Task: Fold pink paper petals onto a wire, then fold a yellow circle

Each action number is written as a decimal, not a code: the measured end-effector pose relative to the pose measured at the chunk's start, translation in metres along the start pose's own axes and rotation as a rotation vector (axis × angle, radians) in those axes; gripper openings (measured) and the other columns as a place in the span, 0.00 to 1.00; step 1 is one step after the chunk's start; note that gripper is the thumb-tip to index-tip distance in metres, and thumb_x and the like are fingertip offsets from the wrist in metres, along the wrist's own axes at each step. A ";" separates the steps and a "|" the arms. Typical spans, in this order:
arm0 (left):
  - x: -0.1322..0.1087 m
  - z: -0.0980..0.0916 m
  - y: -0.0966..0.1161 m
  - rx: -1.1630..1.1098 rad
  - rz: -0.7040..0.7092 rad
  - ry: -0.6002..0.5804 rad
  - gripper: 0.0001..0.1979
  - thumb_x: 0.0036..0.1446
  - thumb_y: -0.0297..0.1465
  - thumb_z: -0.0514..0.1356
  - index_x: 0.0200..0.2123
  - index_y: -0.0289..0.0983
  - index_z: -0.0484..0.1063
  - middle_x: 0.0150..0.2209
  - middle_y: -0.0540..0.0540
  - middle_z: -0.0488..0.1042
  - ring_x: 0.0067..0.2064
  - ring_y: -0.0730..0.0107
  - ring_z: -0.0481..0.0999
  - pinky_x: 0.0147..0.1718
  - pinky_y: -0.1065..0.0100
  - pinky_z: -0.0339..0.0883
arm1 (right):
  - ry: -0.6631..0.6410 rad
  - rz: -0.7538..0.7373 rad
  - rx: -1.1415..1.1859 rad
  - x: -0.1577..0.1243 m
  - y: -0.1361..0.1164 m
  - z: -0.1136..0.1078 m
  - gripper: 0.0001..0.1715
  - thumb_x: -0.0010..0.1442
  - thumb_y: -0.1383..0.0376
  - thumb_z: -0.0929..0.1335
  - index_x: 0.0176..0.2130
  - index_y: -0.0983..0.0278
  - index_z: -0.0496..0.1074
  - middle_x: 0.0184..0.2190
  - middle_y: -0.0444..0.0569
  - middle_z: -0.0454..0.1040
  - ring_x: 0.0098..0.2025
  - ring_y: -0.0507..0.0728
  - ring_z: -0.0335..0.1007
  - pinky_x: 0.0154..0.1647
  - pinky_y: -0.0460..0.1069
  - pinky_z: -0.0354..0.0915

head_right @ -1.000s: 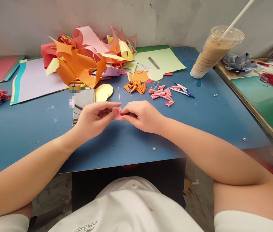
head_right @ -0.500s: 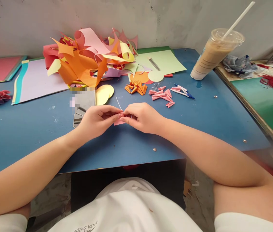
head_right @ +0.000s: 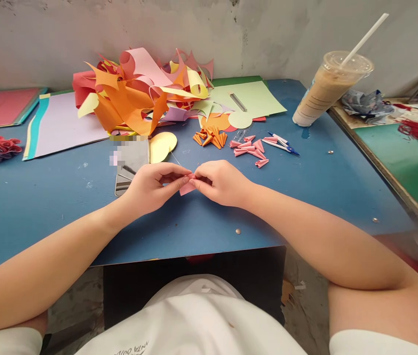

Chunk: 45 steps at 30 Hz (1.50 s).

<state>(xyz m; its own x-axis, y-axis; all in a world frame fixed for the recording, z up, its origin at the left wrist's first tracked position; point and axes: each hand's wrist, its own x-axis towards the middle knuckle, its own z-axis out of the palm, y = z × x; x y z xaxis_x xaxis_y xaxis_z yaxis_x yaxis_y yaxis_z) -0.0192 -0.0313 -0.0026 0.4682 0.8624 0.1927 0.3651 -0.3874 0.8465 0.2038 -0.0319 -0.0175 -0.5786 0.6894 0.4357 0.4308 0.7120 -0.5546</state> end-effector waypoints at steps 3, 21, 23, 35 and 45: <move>0.000 -0.001 0.001 0.025 0.007 0.005 0.12 0.63 0.38 0.65 0.39 0.35 0.83 0.35 0.43 0.85 0.33 0.67 0.82 0.36 0.69 0.78 | -0.012 0.009 0.011 0.000 -0.001 -0.001 0.14 0.69 0.65 0.68 0.31 0.65 0.74 0.25 0.46 0.75 0.26 0.52 0.64 0.31 0.47 0.59; 0.001 -0.002 0.000 0.033 0.024 -0.040 0.11 0.64 0.37 0.63 0.37 0.35 0.81 0.33 0.45 0.83 0.32 0.69 0.78 0.34 0.69 0.74 | -0.049 -0.030 -0.020 0.001 -0.001 -0.004 0.18 0.72 0.65 0.65 0.29 0.64 0.70 0.24 0.45 0.71 0.26 0.52 0.62 0.32 0.48 0.58; 0.002 -0.002 -0.001 0.049 0.021 -0.037 0.11 0.64 0.37 0.63 0.36 0.36 0.81 0.32 0.46 0.83 0.32 0.69 0.78 0.34 0.69 0.74 | -0.059 -0.023 -0.036 0.001 0.000 -0.004 0.18 0.72 0.65 0.65 0.29 0.63 0.69 0.24 0.45 0.70 0.26 0.52 0.61 0.32 0.48 0.57; 0.004 -0.002 -0.002 0.065 0.001 -0.027 0.11 0.63 0.37 0.65 0.35 0.36 0.81 0.30 0.47 0.82 0.29 0.71 0.78 0.31 0.71 0.74 | -0.077 -0.027 -0.049 -0.001 0.003 -0.002 0.16 0.73 0.64 0.66 0.31 0.64 0.72 0.27 0.48 0.76 0.29 0.54 0.66 0.34 0.49 0.59; 0.002 -0.002 -0.002 0.010 -0.017 -0.073 0.16 0.62 0.44 0.67 0.34 0.36 0.80 0.28 0.47 0.81 0.28 0.71 0.77 0.30 0.70 0.74 | -0.093 -0.053 -0.049 -0.002 0.003 -0.002 0.14 0.71 0.66 0.66 0.33 0.64 0.73 0.28 0.49 0.77 0.29 0.54 0.67 0.33 0.49 0.60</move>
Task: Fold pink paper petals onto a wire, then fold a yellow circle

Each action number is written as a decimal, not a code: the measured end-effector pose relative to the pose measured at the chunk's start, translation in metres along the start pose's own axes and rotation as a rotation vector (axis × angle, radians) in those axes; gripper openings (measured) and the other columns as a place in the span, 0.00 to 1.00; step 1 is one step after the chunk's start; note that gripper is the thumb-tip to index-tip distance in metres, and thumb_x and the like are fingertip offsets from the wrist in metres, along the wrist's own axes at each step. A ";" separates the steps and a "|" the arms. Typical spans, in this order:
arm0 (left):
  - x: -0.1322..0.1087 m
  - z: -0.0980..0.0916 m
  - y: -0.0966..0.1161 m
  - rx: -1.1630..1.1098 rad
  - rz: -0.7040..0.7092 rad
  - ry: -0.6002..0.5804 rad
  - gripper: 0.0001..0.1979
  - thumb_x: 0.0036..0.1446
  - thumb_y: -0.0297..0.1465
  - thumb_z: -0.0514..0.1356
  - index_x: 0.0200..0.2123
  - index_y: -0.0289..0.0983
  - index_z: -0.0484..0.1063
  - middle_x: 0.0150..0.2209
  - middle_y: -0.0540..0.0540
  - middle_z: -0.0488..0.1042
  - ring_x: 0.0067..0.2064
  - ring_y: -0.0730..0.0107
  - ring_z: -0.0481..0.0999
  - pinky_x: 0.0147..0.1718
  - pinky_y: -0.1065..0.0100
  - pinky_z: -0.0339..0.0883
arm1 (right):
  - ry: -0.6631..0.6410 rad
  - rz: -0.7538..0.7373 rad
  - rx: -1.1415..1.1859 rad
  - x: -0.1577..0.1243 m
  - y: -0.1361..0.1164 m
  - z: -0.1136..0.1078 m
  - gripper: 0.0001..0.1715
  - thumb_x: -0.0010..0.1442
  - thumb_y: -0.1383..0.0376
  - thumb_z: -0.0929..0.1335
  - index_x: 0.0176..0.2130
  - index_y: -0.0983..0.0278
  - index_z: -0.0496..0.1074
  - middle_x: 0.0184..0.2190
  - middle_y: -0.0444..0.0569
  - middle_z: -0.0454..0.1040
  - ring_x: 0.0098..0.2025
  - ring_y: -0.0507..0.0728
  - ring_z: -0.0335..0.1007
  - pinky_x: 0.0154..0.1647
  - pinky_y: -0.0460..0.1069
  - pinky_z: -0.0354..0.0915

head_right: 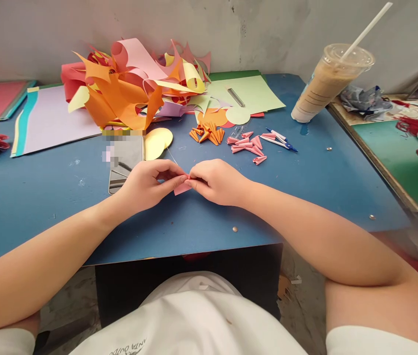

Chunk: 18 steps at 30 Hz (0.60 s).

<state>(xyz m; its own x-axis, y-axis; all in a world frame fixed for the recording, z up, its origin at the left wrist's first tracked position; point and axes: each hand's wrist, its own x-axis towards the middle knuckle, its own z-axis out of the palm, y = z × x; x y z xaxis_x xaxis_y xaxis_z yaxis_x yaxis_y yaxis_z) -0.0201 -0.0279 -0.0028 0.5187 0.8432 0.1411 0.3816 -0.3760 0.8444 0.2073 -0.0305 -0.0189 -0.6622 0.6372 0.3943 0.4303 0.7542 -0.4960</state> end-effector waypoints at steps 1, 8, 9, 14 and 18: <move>0.000 0.000 0.000 -0.001 0.000 0.003 0.15 0.62 0.43 0.67 0.34 0.36 0.80 0.28 0.47 0.81 0.28 0.71 0.77 0.30 0.71 0.73 | 0.002 -0.003 -0.007 0.000 0.000 0.000 0.14 0.71 0.66 0.66 0.32 0.64 0.73 0.27 0.48 0.76 0.29 0.54 0.67 0.33 0.49 0.59; 0.002 0.002 0.000 -0.005 0.019 0.011 0.12 0.63 0.40 0.66 0.35 0.35 0.79 0.30 0.46 0.81 0.30 0.70 0.78 0.31 0.70 0.74 | 0.017 -0.041 -0.028 0.000 -0.001 0.000 0.16 0.72 0.66 0.65 0.31 0.64 0.71 0.27 0.48 0.75 0.29 0.54 0.65 0.33 0.49 0.59; 0.002 0.002 0.001 0.000 0.021 0.009 0.13 0.63 0.40 0.66 0.35 0.36 0.79 0.30 0.46 0.81 0.30 0.70 0.78 0.31 0.70 0.74 | 0.015 -0.040 -0.030 0.000 -0.001 0.000 0.16 0.72 0.66 0.64 0.31 0.64 0.71 0.27 0.48 0.75 0.29 0.54 0.65 0.33 0.49 0.59; 0.002 0.001 0.001 0.016 0.027 0.012 0.12 0.63 0.39 0.66 0.35 0.36 0.79 0.31 0.46 0.82 0.30 0.70 0.78 0.31 0.70 0.73 | 0.014 -0.026 -0.039 0.000 -0.001 0.001 0.16 0.72 0.67 0.64 0.30 0.64 0.70 0.27 0.48 0.74 0.29 0.54 0.64 0.33 0.49 0.58; 0.002 0.001 -0.001 0.004 0.042 0.014 0.11 0.63 0.38 0.66 0.35 0.35 0.79 0.31 0.47 0.81 0.30 0.71 0.77 0.31 0.71 0.73 | 0.037 -0.044 -0.049 0.001 -0.001 0.001 0.17 0.71 0.68 0.65 0.29 0.63 0.68 0.26 0.47 0.73 0.28 0.53 0.63 0.32 0.49 0.57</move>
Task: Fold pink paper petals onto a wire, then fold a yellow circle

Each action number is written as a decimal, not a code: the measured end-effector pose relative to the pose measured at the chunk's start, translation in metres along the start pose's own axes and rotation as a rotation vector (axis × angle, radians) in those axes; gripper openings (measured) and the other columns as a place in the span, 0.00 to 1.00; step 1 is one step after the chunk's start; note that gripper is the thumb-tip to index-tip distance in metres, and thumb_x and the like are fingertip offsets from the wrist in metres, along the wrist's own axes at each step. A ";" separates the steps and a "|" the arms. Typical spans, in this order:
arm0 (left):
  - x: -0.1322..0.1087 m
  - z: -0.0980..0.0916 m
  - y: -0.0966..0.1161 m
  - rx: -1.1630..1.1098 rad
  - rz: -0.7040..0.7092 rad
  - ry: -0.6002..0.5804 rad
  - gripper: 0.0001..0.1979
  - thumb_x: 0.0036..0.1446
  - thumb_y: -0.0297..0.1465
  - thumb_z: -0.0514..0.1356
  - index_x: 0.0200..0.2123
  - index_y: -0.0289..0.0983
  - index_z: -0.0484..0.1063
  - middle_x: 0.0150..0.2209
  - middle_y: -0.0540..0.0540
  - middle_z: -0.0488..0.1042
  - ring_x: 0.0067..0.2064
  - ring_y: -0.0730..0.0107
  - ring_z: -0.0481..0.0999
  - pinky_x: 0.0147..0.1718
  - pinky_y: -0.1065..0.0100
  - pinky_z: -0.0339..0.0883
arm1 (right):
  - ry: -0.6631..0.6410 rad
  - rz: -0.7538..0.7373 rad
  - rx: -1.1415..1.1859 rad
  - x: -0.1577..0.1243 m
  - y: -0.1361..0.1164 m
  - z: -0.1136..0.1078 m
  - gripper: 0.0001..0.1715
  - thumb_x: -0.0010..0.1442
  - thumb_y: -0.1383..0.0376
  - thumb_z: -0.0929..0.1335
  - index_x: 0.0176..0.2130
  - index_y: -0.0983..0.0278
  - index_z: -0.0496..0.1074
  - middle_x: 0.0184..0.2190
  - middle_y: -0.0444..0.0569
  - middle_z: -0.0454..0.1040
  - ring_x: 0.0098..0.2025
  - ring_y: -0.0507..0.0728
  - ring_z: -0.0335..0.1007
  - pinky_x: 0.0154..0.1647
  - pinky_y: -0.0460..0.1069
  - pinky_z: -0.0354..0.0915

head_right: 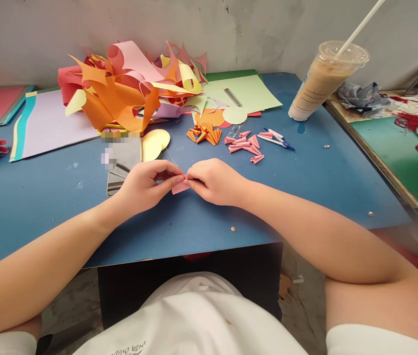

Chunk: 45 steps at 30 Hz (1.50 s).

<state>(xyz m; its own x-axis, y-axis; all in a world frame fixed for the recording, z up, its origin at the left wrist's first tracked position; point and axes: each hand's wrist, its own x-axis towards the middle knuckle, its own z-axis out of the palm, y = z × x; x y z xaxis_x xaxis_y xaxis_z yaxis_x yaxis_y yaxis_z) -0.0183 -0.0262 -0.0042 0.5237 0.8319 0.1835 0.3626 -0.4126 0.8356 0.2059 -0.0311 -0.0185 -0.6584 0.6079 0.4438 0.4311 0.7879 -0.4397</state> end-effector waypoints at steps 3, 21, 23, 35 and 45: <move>-0.001 0.000 -0.001 0.004 -0.002 -0.005 0.11 0.63 0.37 0.65 0.36 0.34 0.79 0.31 0.47 0.81 0.30 0.71 0.77 0.31 0.71 0.73 | 0.021 -0.022 -0.003 0.000 -0.001 -0.001 0.17 0.70 0.69 0.65 0.28 0.63 0.68 0.24 0.46 0.73 0.27 0.52 0.62 0.31 0.48 0.57; 0.000 0.000 -0.004 0.026 0.037 -0.023 0.11 0.64 0.37 0.66 0.36 0.33 0.80 0.30 0.47 0.81 0.30 0.73 0.77 0.32 0.73 0.75 | -0.068 0.102 0.103 0.001 -0.002 0.000 0.16 0.69 0.64 0.67 0.29 0.64 0.68 0.24 0.45 0.71 0.26 0.52 0.62 0.31 0.47 0.56; 0.000 -0.001 -0.004 0.032 0.046 -0.018 0.11 0.64 0.37 0.66 0.36 0.33 0.81 0.30 0.47 0.81 0.30 0.73 0.77 0.32 0.73 0.75 | -0.069 0.099 0.111 0.002 -0.003 0.000 0.17 0.69 0.64 0.67 0.28 0.63 0.66 0.23 0.44 0.69 0.26 0.51 0.61 0.30 0.47 0.55; -0.001 -0.002 0.001 0.047 0.050 -0.017 0.10 0.64 0.36 0.65 0.35 0.34 0.80 0.29 0.48 0.80 0.29 0.73 0.77 0.31 0.73 0.74 | -0.067 0.071 0.077 0.002 -0.002 0.000 0.16 0.71 0.66 0.65 0.29 0.63 0.66 0.24 0.44 0.68 0.27 0.52 0.59 0.31 0.48 0.54; -0.001 -0.001 0.004 0.059 0.049 -0.054 0.10 0.63 0.35 0.65 0.34 0.34 0.80 0.27 0.49 0.80 0.27 0.74 0.75 0.29 0.72 0.72 | -0.151 0.101 0.104 0.002 -0.004 -0.002 0.20 0.70 0.62 0.66 0.26 0.63 0.63 0.23 0.43 0.65 0.26 0.51 0.57 0.31 0.47 0.53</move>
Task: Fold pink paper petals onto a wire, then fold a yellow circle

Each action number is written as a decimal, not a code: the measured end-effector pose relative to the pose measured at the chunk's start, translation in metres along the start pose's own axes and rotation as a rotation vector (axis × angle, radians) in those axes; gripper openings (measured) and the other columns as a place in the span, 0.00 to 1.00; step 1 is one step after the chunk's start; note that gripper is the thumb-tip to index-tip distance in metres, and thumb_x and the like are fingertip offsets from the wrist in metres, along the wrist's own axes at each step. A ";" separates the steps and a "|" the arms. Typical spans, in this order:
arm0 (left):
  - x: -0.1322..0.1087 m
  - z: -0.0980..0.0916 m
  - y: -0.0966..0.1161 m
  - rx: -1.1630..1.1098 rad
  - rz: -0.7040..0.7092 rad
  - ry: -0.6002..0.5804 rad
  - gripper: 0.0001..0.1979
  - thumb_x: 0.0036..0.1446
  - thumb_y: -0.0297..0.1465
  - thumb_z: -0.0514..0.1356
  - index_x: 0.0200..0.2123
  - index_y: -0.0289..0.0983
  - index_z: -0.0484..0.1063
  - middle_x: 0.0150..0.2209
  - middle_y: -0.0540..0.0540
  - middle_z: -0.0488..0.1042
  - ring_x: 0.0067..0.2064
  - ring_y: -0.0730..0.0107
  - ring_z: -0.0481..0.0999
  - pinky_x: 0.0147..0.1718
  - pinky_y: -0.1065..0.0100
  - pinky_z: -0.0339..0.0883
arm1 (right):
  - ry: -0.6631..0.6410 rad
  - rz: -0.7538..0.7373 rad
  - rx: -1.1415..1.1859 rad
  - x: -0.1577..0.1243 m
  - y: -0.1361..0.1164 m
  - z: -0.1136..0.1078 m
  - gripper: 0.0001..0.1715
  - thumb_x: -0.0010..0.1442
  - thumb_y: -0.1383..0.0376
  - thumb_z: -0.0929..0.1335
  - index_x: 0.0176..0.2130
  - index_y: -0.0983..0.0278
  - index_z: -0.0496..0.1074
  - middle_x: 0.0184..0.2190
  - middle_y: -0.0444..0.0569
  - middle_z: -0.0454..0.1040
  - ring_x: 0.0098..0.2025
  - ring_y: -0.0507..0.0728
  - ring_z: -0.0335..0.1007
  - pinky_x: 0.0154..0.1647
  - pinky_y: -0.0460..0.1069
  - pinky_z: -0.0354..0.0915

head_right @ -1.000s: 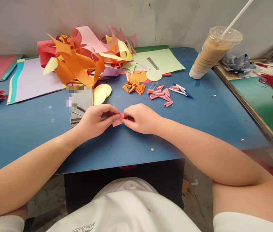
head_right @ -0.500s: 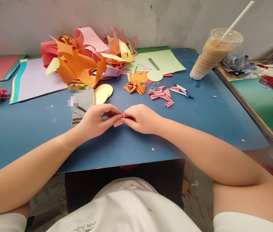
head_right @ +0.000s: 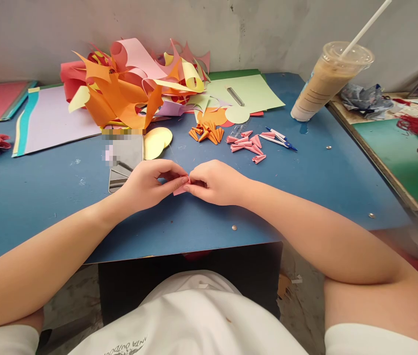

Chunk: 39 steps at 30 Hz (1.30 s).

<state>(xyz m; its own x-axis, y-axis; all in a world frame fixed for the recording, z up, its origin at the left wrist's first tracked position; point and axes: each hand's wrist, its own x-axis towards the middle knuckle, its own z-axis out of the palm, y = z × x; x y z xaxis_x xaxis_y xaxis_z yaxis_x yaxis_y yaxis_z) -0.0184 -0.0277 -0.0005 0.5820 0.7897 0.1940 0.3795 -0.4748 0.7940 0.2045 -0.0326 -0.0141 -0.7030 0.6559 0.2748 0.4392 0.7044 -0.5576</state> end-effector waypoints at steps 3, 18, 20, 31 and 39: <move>-0.001 0.000 0.001 0.015 0.005 -0.012 0.09 0.63 0.35 0.65 0.35 0.34 0.81 0.28 0.48 0.80 0.28 0.73 0.76 0.30 0.72 0.72 | -0.025 -0.025 0.023 0.000 -0.001 -0.002 0.21 0.70 0.60 0.67 0.27 0.62 0.62 0.23 0.42 0.62 0.25 0.50 0.56 0.30 0.47 0.53; -0.002 -0.003 -0.001 0.064 0.035 -0.004 0.10 0.63 0.35 0.63 0.36 0.36 0.81 0.30 0.47 0.82 0.31 0.70 0.79 0.33 0.70 0.74 | -0.068 -0.068 0.025 -0.002 -0.002 -0.001 0.16 0.70 0.65 0.66 0.29 0.64 0.73 0.24 0.43 0.66 0.27 0.51 0.60 0.32 0.47 0.57; -0.001 -0.003 -0.002 0.094 0.044 0.012 0.10 0.64 0.34 0.62 0.36 0.35 0.81 0.31 0.47 0.81 0.31 0.70 0.78 0.33 0.70 0.73 | -0.081 -0.055 0.022 -0.002 -0.002 -0.001 0.16 0.70 0.65 0.66 0.29 0.64 0.72 0.25 0.44 0.67 0.27 0.51 0.60 0.32 0.47 0.57; -0.001 -0.003 -0.004 0.025 0.019 0.028 0.12 0.66 0.37 0.62 0.37 0.35 0.80 0.32 0.46 0.81 0.31 0.71 0.79 0.32 0.71 0.73 | 0.165 0.194 0.301 0.000 -0.003 0.001 0.11 0.65 0.60 0.72 0.35 0.66 0.79 0.27 0.46 0.78 0.28 0.52 0.67 0.31 0.47 0.62; -0.002 -0.002 -0.003 -0.013 -0.066 -0.015 0.11 0.63 0.36 0.64 0.38 0.34 0.82 0.29 0.47 0.81 0.29 0.71 0.77 0.30 0.71 0.73 | 0.089 0.361 0.386 0.000 -0.002 0.001 0.13 0.65 0.59 0.71 0.35 0.67 0.80 0.23 0.46 0.76 0.25 0.52 0.69 0.28 0.47 0.63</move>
<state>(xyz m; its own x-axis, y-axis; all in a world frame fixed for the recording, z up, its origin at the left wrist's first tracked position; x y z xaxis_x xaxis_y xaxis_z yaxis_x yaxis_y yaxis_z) -0.0221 -0.0265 -0.0023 0.5666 0.8132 0.1328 0.4083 -0.4170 0.8120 0.2026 -0.0341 -0.0140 -0.4876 0.8704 0.0680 0.3950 0.2894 -0.8719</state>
